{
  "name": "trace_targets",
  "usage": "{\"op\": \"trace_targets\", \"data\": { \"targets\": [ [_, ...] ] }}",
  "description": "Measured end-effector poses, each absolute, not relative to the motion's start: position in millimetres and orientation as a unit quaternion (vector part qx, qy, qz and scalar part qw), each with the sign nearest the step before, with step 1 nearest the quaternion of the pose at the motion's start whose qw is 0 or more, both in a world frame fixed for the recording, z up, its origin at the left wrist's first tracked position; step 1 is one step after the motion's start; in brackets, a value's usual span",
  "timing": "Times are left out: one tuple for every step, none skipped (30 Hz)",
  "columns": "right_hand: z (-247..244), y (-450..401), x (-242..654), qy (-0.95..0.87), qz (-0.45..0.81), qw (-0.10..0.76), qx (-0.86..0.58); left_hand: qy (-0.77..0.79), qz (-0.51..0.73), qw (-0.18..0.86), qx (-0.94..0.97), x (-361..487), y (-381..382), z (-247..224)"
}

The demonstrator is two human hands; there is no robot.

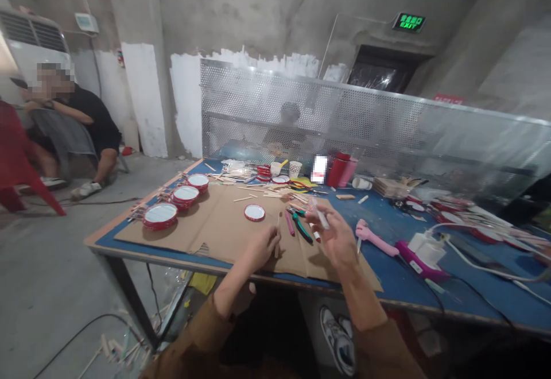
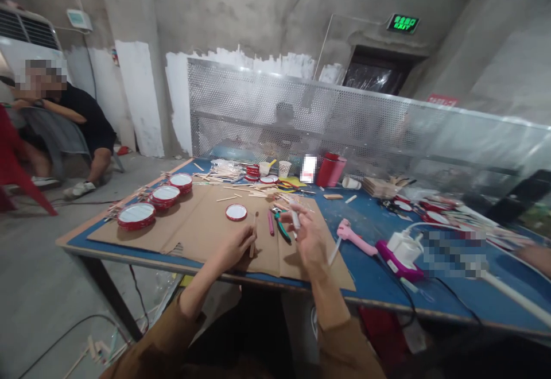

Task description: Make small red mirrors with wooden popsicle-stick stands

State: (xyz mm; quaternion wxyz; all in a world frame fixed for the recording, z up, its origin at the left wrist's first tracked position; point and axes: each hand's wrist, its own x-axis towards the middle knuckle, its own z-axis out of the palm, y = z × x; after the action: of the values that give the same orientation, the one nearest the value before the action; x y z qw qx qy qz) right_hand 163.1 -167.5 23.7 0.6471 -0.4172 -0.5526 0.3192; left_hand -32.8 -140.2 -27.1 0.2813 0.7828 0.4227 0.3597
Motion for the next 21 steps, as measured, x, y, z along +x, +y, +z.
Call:
{"op": "trace_targets", "data": {
  "targets": [
    [21,-172,152,-0.565,0.34,0.648,-0.382,0.428,0.356,0.282,0.781,-33,-141,-26],
    [17,-175,141,-0.577,0.334,0.648,-0.367,0.433,0.352,0.284,0.78,-33,-141,-25],
    [12,-176,132,-0.59,0.307,0.65,-0.368,0.436,0.349,0.287,0.779,-33,-142,-24],
    [6,-176,124,-0.6,0.26,0.653,-0.382,0.438,0.347,0.29,0.777,-33,-142,-23],
    [0,-175,118,-0.604,0.198,0.66,-0.401,0.438,0.347,0.293,0.775,-33,-143,-21],
    [-5,-174,113,-0.603,0.132,0.664,-0.423,0.437,0.349,0.297,0.774,-34,-144,-20],
    [-10,-172,109,-0.601,0.07,0.664,-0.44,0.434,0.352,0.301,0.773,-34,-144,-19],
    [-13,-171,107,-0.598,0.019,0.661,-0.453,0.43,0.354,0.306,0.772,-34,-145,-19],
    [-16,-171,105,-0.596,-0.017,0.657,-0.462,0.427,0.354,0.31,0.772,-34,-145,-19],
    [-17,-172,103,-0.594,-0.038,0.653,-0.469,0.427,0.353,0.311,0.772,-34,-145,-19],
    [-18,-174,102,-0.591,-0.048,0.65,-0.475,0.428,0.352,0.311,0.772,-35,-145,-19],
    [-18,-176,101,-0.586,-0.052,0.65,-0.481,0.429,0.353,0.308,0.772,-35,-144,-19],
    [-18,-179,100,-0.58,-0.057,0.653,-0.485,0.431,0.354,0.304,0.772,-35,-144,-20],
    [-18,-183,100,-0.574,-0.066,0.657,-0.484,0.431,0.357,0.3,0.773,-35,-144,-20],
    [-19,-185,99,-0.574,-0.075,0.659,-0.48,0.429,0.36,0.297,0.773,-35,-143,-21],
    [-19,-187,98,-0.58,-0.084,0.658,-0.473,0.425,0.363,0.297,0.774,-35,-143,-21],
    [-20,-189,97,-0.59,-0.09,0.653,-0.466,0.422,0.366,0.296,0.775,-35,-143,-22],
    [-21,-190,97,-0.602,-0.091,0.646,-0.46,0.42,0.369,0.296,0.775,-35,-143,-22],
    [-22,-190,96,-0.615,-0.09,0.636,-0.456,0.419,0.37,0.295,0.775,-35,-143,-22],
    [-22,-189,96,-0.629,-0.088,0.626,-0.453,0.42,0.369,0.296,0.775,-35,-143,-22],
    [-22,-189,96,-0.64,-0.09,0.618,-0.447,0.421,0.367,0.298,0.774,-35,-143,-21]
  ]
}}
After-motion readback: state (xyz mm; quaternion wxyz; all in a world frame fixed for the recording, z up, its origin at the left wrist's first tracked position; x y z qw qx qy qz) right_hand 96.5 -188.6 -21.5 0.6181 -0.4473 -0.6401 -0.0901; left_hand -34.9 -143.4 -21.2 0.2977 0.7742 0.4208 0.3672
